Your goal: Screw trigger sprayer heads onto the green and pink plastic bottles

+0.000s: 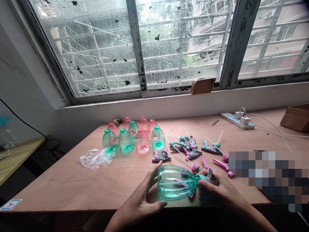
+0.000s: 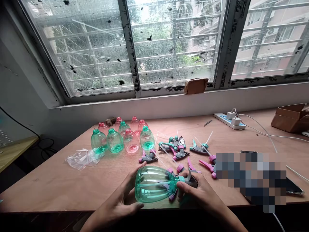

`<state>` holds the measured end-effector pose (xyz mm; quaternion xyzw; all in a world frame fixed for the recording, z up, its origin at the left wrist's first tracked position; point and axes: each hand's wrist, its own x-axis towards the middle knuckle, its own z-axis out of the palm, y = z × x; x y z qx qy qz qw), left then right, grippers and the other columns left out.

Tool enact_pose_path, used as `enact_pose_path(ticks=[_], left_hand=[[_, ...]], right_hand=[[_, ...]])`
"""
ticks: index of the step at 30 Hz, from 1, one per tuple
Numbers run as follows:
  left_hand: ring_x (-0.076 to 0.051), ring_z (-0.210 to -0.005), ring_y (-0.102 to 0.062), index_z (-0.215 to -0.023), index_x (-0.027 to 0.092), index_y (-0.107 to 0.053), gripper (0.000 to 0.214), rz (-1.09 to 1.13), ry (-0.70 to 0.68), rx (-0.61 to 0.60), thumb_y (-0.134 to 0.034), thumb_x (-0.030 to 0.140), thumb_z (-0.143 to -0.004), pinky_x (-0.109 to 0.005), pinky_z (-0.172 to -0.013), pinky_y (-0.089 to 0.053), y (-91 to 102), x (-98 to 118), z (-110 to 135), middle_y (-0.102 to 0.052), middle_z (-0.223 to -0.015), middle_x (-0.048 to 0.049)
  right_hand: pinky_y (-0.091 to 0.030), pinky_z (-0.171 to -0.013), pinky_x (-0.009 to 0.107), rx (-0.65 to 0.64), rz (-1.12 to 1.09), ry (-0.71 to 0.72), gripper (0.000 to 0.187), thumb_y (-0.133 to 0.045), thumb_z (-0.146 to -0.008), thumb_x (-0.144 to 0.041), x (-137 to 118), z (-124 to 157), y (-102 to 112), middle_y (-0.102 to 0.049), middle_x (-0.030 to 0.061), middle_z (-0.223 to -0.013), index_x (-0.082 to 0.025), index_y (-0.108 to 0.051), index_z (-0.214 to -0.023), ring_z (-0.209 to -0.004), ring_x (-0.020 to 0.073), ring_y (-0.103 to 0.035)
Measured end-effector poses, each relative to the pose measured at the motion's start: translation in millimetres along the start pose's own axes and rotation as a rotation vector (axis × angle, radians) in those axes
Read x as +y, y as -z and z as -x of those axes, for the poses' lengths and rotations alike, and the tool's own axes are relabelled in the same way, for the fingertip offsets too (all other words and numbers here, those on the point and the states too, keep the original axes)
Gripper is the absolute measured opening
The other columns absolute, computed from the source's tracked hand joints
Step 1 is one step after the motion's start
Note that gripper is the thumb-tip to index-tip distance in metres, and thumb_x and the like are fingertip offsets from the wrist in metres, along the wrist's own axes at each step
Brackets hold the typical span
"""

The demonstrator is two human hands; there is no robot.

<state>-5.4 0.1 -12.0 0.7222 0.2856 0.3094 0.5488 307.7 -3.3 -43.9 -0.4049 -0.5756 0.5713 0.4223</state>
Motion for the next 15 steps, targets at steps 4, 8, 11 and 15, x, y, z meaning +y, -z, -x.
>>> enact_pose_path(ticks=[4,8,11,15], left_hand=[[-0.032,-0.156,-0.026,-0.163,0.040,-0.013,0.087,-0.101,-0.005,0.039,-0.069,0.027,-0.097,-0.051,-0.128,-0.024,0.8,-3.6,2.1,-0.020,-0.173,-0.0034],[-0.036,-0.157,-0.020,-0.163,0.040,-0.014,0.103,-0.091,0.019,0.033,-0.082,0.038,-0.086,-0.054,-0.130,-0.016,2.5,-2.8,3.0,-0.018,-0.173,-0.0038],[-0.037,-0.156,-0.022,-0.163,0.037,-0.017,0.090,0.005,0.017,0.019,-0.071,0.053,-0.092,-0.054,-0.128,-0.022,1.8,0.5,2.1,-0.019,-0.173,-0.0059],[-0.035,-0.153,-0.033,-0.160,0.040,-0.020,0.075,0.113,0.038,0.009,-0.062,0.049,-0.099,-0.052,-0.123,-0.033,-0.3,1.5,1.0,-0.027,-0.171,-0.0070]], right_hand=[[-0.054,-0.069,0.034,-0.015,0.008,0.013,0.037,-0.074,-0.088,-0.053,-1.0,0.9,0.2,-0.080,0.0073,-0.074,-0.018,-0.064,-0.095,-0.070,0.0265,-0.075],[-0.054,-0.067,0.034,0.013,-0.027,0.027,0.036,-0.075,-0.087,-0.053,-2.0,1.0,-3.8,-0.080,0.0070,-0.072,-0.019,-0.064,-0.090,-0.068,0.0266,-0.074],[-0.054,-0.067,0.036,0.008,-0.040,0.018,0.036,-0.076,-0.086,-0.053,-2.1,0.8,-5.5,-0.080,0.0071,-0.071,-0.019,-0.063,-0.090,-0.068,0.0278,-0.075],[-0.055,-0.068,0.038,0.013,-0.022,0.008,0.036,-0.075,-0.086,-0.053,-0.8,0.0,-4.4,-0.080,0.0076,-0.072,-0.019,-0.063,-0.093,-0.069,0.0289,-0.075]])
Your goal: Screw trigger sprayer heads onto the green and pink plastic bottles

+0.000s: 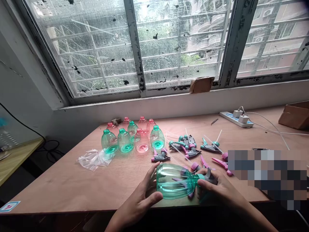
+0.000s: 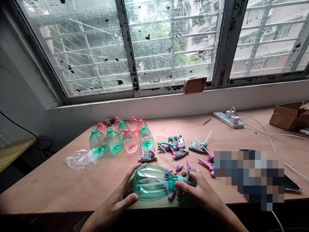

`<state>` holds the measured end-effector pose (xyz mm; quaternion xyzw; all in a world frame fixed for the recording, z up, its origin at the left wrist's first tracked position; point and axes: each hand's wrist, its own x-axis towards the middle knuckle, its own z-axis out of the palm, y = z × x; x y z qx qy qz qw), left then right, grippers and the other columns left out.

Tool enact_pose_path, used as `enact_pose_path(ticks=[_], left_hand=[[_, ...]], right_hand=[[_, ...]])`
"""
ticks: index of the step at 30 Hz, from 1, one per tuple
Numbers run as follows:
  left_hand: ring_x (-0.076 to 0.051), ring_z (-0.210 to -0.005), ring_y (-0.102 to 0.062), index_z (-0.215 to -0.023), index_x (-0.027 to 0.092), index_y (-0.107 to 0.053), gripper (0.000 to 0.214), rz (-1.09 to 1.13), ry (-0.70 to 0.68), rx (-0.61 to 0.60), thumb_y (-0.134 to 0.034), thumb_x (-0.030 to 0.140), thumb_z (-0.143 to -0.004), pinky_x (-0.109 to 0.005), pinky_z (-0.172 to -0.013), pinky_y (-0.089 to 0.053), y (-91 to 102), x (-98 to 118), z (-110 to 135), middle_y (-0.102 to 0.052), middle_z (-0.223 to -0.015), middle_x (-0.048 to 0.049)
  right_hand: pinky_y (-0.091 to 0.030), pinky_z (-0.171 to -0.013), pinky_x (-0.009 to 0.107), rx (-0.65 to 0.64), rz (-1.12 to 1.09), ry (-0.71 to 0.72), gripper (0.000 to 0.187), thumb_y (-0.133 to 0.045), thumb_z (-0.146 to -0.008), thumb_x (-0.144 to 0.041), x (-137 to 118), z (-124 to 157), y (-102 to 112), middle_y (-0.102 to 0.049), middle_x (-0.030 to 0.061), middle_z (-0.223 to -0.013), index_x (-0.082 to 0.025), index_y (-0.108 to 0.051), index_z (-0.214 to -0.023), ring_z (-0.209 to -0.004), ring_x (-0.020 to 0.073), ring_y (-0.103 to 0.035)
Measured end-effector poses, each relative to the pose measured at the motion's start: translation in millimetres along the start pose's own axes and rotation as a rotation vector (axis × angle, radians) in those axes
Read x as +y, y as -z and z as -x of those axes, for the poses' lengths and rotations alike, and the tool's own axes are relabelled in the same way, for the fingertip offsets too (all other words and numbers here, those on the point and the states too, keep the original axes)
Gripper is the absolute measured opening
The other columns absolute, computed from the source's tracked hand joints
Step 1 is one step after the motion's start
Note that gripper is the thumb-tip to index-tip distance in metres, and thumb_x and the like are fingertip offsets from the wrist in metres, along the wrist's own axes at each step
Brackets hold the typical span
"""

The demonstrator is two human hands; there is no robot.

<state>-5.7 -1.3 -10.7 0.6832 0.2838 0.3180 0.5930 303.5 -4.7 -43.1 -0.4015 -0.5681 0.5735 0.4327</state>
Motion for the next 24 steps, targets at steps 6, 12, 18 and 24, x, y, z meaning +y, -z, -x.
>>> enact_pose_path(ticks=[6,12,18,24], left_hand=[[-0.036,-0.157,-0.020,-0.161,0.037,-0.018,0.095,-0.145,-0.075,-0.005,-0.079,0.030,-0.089,-0.055,-0.125,-0.030,-0.6,1,-2,-0.019,-0.172,-0.0087],[-0.034,-0.151,-0.037,-0.160,0.041,-0.020,0.082,-0.132,-0.035,-0.028,-0.069,0.022,-0.096,-0.051,-0.124,-0.035,-4.8,11,-2,-0.025,-0.171,-0.0058],[-0.039,-0.155,-0.027,-0.162,0.036,-0.020,0.094,-0.082,-0.016,-0.018,-0.079,0.039,-0.089,-0.057,-0.126,-0.027,1.7,2,1,-0.026,-0.170,-0.0087],[-0.035,-0.153,-0.033,-0.161,0.039,-0.018,0.084,0.015,0.001,-0.023,-0.071,0.041,-0.096,-0.053,-0.123,-0.035,0.5,4,1,-0.023,-0.172,-0.0076]], right_hand=[[-0.056,-0.069,0.038,0.005,0.008,0.001,0.038,-0.073,-0.087,-0.055,2,0,2,-0.080,0.0078,-0.072,-0.020,-0.062,-0.094,-0.069,0.0282,-0.075],[-0.056,-0.069,0.038,-0.001,0.006,0.003,0.037,-0.072,-0.088,-0.054,1,1,1,-0.080,0.0079,-0.073,-0.019,-0.062,-0.093,-0.069,0.0281,-0.075],[-0.055,-0.069,0.038,0.010,0.009,0.028,0.036,-0.073,-0.088,-0.053,-3,2,-1,-0.080,0.0071,-0.073,-0.020,-0.061,-0.093,-0.070,0.0283,-0.075],[-0.056,-0.069,0.038,-0.001,-0.019,0.027,0.034,-0.073,-0.088,-0.052,-7,2,-4,-0.079,0.0061,-0.071,-0.020,-0.061,-0.090,-0.070,0.0284,-0.075]])
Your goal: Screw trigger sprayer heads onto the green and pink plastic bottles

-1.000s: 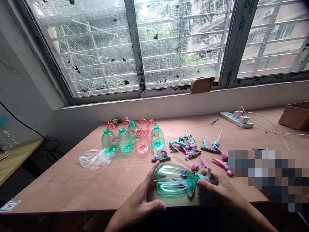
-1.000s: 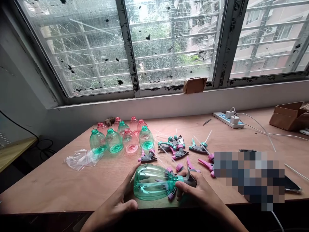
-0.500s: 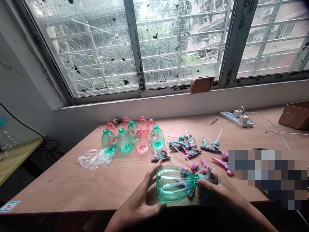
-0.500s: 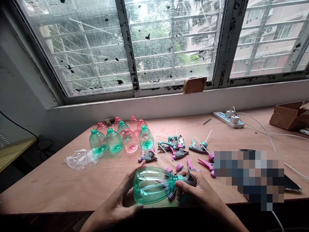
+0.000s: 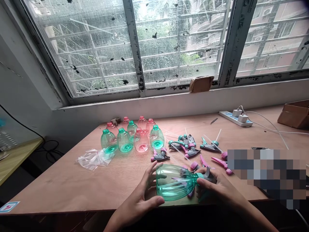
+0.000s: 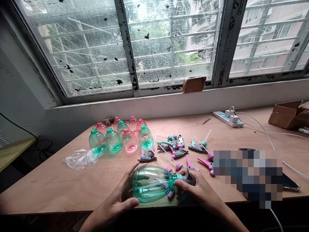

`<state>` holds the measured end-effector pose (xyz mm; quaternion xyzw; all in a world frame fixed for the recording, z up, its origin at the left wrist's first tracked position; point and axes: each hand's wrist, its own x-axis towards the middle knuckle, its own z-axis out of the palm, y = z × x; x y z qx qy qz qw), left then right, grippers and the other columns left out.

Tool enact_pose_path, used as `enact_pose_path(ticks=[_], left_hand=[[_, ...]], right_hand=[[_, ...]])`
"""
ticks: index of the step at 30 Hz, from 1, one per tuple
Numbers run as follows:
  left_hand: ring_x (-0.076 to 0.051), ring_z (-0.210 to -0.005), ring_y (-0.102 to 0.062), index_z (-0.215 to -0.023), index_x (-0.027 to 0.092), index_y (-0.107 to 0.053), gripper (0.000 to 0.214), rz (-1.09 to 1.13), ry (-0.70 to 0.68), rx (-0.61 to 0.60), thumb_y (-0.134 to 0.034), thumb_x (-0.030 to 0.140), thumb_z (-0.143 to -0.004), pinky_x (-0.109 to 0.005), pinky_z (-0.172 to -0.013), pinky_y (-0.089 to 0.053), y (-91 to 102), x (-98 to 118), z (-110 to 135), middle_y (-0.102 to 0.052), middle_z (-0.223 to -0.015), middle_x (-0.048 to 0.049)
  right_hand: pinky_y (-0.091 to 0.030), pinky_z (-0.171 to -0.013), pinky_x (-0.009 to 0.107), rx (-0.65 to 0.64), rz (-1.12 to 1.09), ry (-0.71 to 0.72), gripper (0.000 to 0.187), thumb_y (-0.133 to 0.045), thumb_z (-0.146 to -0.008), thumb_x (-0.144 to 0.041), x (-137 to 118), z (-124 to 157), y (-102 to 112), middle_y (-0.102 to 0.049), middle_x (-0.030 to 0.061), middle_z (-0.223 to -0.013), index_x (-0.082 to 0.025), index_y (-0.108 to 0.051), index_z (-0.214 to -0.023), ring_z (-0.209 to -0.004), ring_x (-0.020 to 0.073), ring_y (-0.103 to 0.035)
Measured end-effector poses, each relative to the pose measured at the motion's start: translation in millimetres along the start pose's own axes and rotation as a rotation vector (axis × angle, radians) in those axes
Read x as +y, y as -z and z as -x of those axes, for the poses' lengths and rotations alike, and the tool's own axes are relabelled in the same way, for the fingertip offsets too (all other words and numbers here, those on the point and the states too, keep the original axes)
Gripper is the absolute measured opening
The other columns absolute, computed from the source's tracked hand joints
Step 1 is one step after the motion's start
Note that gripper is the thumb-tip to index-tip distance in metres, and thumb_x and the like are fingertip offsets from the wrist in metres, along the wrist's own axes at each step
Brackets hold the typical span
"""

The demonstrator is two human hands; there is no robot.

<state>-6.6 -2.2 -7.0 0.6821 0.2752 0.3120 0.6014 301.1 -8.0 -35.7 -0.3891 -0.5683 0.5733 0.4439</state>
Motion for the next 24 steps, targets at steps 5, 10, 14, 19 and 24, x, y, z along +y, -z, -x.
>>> enact_pose_path(ticks=[5,10,14,19,24], left_hand=[[-0.035,-0.153,-0.033,-0.159,0.037,-0.024,0.085,-0.075,-0.022,-0.056,-0.075,0.021,-0.092,-0.052,-0.123,-0.036,-4.1,12,-2,-0.026,-0.170,-0.0079],[-0.034,-0.151,-0.037,-0.160,0.041,-0.021,0.084,-0.157,-0.038,-0.041,-0.069,0.015,-0.095,-0.051,-0.124,-0.034,-4.7,13,-2,-0.028,-0.170,-0.0061],[-0.036,-0.152,-0.034,-0.160,0.039,-0.024,0.097,-0.139,-0.025,-0.017,-0.083,0.027,-0.085,-0.052,-0.126,-0.031,-2.5,9,-1,-0.030,-0.169,-0.0061],[-0.037,-0.152,-0.035,-0.160,0.039,-0.026,0.086,-0.017,0.019,-0.007,-0.077,0.038,-0.091,-0.053,-0.122,-0.037,-1.0,2,-1,-0.025,-0.171,-0.0060],[-0.037,-0.157,-0.020,-0.161,0.038,-0.024,0.101,-0.125,-0.032,0.033,-0.086,0.025,-0.082,-0.055,-0.127,-0.025,0.7,-1,-2,-0.022,-0.172,-0.0056]], right_hand=[[-0.057,-0.069,0.037,-0.011,-0.024,-0.001,0.032,-0.075,-0.088,-0.049,0,1,1,-0.079,0.0048,-0.071,-0.021,-0.061,-0.091,-0.071,0.0288,-0.077],[-0.055,-0.070,0.036,-0.016,-0.006,-0.012,0.033,-0.074,-0.088,-0.050,3,0,3,-0.080,0.0060,-0.072,-0.020,-0.061,-0.092,-0.072,0.0289,-0.076],[-0.054,-0.070,0.035,-0.011,-0.024,0.003,0.031,-0.074,-0.090,-0.048,4,0,3,-0.080,0.0054,-0.072,-0.020,-0.061,-0.093,-0.071,0.0274,-0.076],[-0.054,-0.068,0.034,-0.009,-0.028,0.004,0.030,-0.075,-0.089,-0.046,4,0,2,-0.080,0.0052,-0.071,-0.020,-0.061,-0.092,-0.069,0.0262,-0.075],[-0.056,-0.070,0.036,-0.035,-0.033,0.000,0.032,-0.073,-0.090,-0.050,2,0,2,-0.080,0.0057,-0.072,-0.020,-0.062,-0.093,-0.069,0.0266,-0.076]])
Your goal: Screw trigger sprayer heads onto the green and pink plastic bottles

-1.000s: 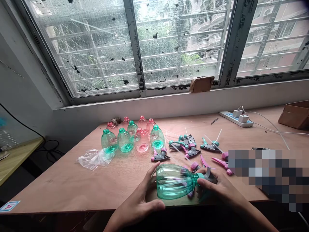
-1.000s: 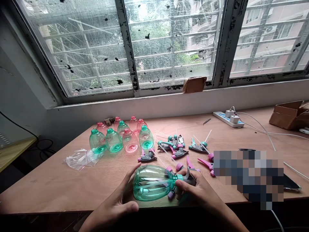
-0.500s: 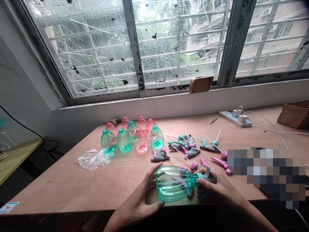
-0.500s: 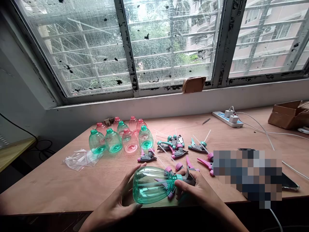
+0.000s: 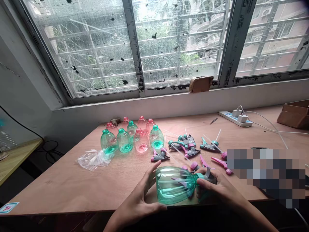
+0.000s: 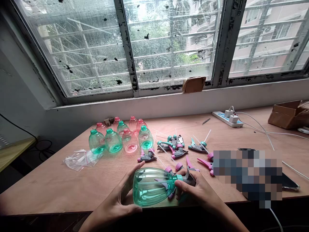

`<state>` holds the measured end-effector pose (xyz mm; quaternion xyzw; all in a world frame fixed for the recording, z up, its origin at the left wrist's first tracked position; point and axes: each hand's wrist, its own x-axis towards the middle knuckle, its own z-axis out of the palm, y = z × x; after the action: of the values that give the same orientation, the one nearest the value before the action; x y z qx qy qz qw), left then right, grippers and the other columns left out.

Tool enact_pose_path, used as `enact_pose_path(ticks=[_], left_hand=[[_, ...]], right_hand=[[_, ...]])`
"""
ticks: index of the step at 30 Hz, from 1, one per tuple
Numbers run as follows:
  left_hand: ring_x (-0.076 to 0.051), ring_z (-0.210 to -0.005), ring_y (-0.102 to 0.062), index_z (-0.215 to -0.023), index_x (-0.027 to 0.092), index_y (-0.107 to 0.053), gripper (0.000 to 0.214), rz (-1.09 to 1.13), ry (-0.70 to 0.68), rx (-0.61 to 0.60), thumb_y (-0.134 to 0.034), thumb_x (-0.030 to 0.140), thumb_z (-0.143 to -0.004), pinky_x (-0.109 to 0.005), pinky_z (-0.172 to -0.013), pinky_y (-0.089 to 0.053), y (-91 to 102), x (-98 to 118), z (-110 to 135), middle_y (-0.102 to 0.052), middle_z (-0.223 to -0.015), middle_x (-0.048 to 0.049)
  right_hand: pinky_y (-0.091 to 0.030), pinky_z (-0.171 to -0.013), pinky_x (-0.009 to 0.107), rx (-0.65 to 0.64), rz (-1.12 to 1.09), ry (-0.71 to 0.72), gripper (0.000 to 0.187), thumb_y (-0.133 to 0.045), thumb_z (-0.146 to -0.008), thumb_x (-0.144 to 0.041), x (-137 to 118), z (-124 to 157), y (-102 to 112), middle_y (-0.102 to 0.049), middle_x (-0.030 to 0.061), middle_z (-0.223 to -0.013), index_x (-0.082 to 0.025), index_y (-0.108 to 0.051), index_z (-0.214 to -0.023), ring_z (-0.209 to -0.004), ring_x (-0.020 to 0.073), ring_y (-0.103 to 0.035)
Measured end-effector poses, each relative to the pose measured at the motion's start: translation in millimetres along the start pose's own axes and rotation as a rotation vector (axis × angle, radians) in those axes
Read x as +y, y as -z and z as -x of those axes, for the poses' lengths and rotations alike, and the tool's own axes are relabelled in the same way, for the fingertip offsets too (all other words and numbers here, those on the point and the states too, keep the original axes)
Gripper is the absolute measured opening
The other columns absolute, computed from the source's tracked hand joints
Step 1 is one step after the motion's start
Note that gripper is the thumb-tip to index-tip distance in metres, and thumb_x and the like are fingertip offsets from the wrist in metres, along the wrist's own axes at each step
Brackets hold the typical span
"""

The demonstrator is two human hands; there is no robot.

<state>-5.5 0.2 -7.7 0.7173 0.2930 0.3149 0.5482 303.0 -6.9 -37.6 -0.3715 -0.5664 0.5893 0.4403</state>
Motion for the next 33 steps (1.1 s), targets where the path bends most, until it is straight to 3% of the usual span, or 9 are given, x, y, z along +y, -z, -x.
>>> enact_pose_path(ticks=[3,8,12,15,20,23,27,30,33], left_hand=[[-0.036,-0.157,-0.022,-0.161,0.037,-0.027,0.091,-0.081,0.006,0.006,-0.080,0.024,-0.088,-0.053,-0.129,-0.020,-0.7,-0.4,0.3,-0.027,-0.170,-0.0049],[-0.033,-0.154,-0.030,-0.162,0.041,-0.013,0.090,-0.051,-0.008,-0.010,-0.071,0.025,-0.096,-0.051,-0.126,-0.031,-1.0,-6.4,1.3,-0.024,-0.171,-0.0040],[-0.038,-0.156,-0.024,-0.163,0.039,-0.013,0.104,-0.051,0.029,0.000,-0.082,0.039,-0.085,-0.055,-0.126,-0.027,2.7,-7.8,3.2,-0.021,-0.172,-0.0046],[-0.039,-0.153,-0.032,-0.163,0.037,-0.020,0.088,0.012,0.030,0.005,-0.070,0.053,-0.092,-0.055,-0.124,-0.031,4.3,-5.6,3.1,-0.029,-0.170,-0.0063],[-0.035,-0.136,-0.054,-0.161,0.038,-0.024,0.085,0.039,0.070,0.043,-0.073,0.044,-0.092,-0.053,-0.120,-0.037,2.4,-5.2,1.8,-0.054,-0.152,-0.0075],[-0.032,-0.128,-0.059,-0.161,0.042,-0.024,0.085,0.059,0.062,0.102,-0.075,0.040,-0.092,-0.051,-0.116,-0.042,-0.9,-6.9,1.6,-0.049,-0.155,-0.0070],[-0.028,-0.134,-0.054,-0.159,0.048,-0.023,0.076,0.091,0.053,0.095,-0.067,0.036,-0.098,-0.048,-0.118,-0.042,-4.5,-7.8,1.3,-0.039,-0.162,-0.0037],[-0.029,-0.139,-0.050,-0.158,0.047,-0.025,0.077,0.074,0.071,0.081,-0.071,0.036,-0.096,-0.047,-0.119,-0.039,-3.3,-7.2,1.1,-0.041,-0.161,-0.0029],[-0.031,-0.133,-0.054,-0.156,0.041,-0.035,0.073,0.062,0.072,0.096,-0.071,0.046,-0.094,-0.047,-0.114,-0.043,0.1,-6.1,0.2,-0.053,-0.150,-0.0062]], right_hand=[[-0.056,-0.071,0.036,0.007,0.032,-0.009,0.034,-0.072,-0.090,-0.051,1.7,-0.3,1.4,-0.081,0.0070,-0.073,-0.019,-0.061,-0.094,-0.071,0.0282,-0.076],[-0.055,-0.071,0.036,0.024,0.041,-0.004,0.034,-0.073,-0.090,-0.050,5.0,0.3,2.8,-0.081,0.0069,-0.073,-0.019,-0.062,-0.094,-0.071,0.0275,-0.076],[-0.054,-0.070,0.034,0.020,0.022,-0.003,0.033,-0.074,-0.089,-0.048,3.5,-0.8,2.3,-0.080,0.0055,-0.072,-0.019,-0.061,-0.094,-0.070,0.0261,-0.075],[-0.054,-0.070,0.034,0.017,0.034,-0.004,0.034,-0.075,-0.089,-0.049,2.8,-1.3,2.9,-0.080,0.0057,-0.072,-0.019,-0.061,-0.094,-0.071,0.0260,-0.075],[-0.054,-0.071,0.036,0.030,0.030,-0.005,0.033,-0.072,-0.091,-0.050,5.7,-0.4,4.6,-0.080,0.0058,-0.074,-0.018,-0.062,-0.094,-0.070,0.0250,-0.073],[-0.054,-0.071,0.035,0.047,0.049,0.005,0.035,-0.072,-0.091,-0.051,6.7,-0.8,4.8,-0.079,0.0058,-0.072,-0.018,-0.063,-0.095,-0.070,0.0244,-0.072],[-0.052,-0.070,0.035,0.063,0.078,0.004,0.039,-0.073,-0.089,-0.054,4.9,-1.8,3.9,-0.079,0.0059,-0.072,-0.017,-0.063,-0.097,-0.070,0.0234,-0.070],[-0.052,-0.071,0.035,0.055,0.076,0.003,0.040,-0.072,-0.089,-0.055,4.0,-1.7,3.6,-0.079,0.0059,-0.072,-0.017,-0.063,-0.097,-0.070,0.0234,-0.070],[-0.052,-0.071,0.035,0.061,0.081,0.006,0.040,-0.072,-0.090,-0.055,4.6,-1.7,4.2,-0.079,0.0059,-0.072,-0.016,-0.063,-0.096,-0.070,0.0234,-0.070]])
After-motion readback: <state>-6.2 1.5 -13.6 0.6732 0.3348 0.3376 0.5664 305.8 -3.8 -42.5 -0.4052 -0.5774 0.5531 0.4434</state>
